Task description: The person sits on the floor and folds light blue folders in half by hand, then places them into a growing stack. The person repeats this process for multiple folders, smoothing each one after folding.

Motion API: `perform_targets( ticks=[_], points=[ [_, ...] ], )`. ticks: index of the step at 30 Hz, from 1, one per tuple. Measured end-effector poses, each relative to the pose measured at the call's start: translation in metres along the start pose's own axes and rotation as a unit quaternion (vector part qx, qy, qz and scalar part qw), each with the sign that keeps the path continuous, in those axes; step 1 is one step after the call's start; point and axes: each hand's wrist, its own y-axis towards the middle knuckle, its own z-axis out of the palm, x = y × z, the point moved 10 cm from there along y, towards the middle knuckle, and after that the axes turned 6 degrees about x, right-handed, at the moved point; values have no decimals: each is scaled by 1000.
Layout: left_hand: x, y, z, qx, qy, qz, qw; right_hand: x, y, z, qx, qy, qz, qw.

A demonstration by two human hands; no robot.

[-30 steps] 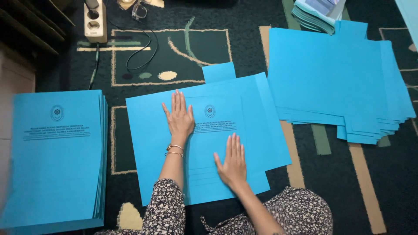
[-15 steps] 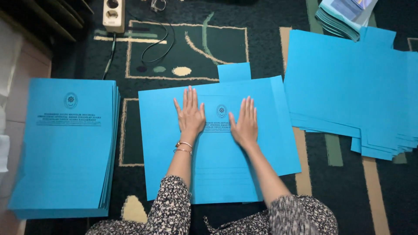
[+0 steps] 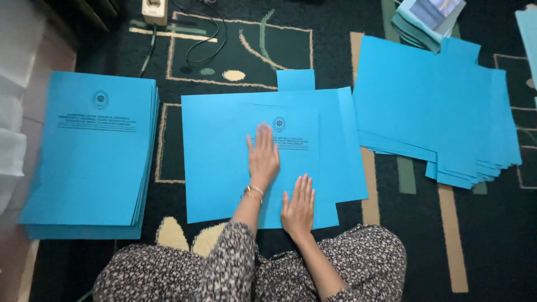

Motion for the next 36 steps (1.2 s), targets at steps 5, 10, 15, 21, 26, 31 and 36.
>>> perform_targets(
  ticks=[5, 10, 15, 21, 26, 31, 36],
  points=[
    [-30, -96, 0, -27, -1, 87, 996, -3, -2, -4, -38, -12, -4, 999],
    [5, -155, -11, -43, 6, 49, 998, -13, -7, -3, -60, 20, 16, 998],
    [63, -183, -20, 46, 42, -154, 986, -37, -16, -9, -79, 53, 72, 993],
    [68, -185, -14, 71, 65, -180, 979, -84, 1, 7, -152, 106, 93, 978],
    [67, -188, -14, 85, 62, -181, 978, -191, 52, 70, 16, 285, 237, 929],
    [70, -182, -9, 86, 60, -172, 980, -164, 61, 51, 81, 396, 183, 896],
    [96, -159, 23, 190, -147, -120, 963, -158, 56, 87, 54, 627, 244, 738]
  ],
)
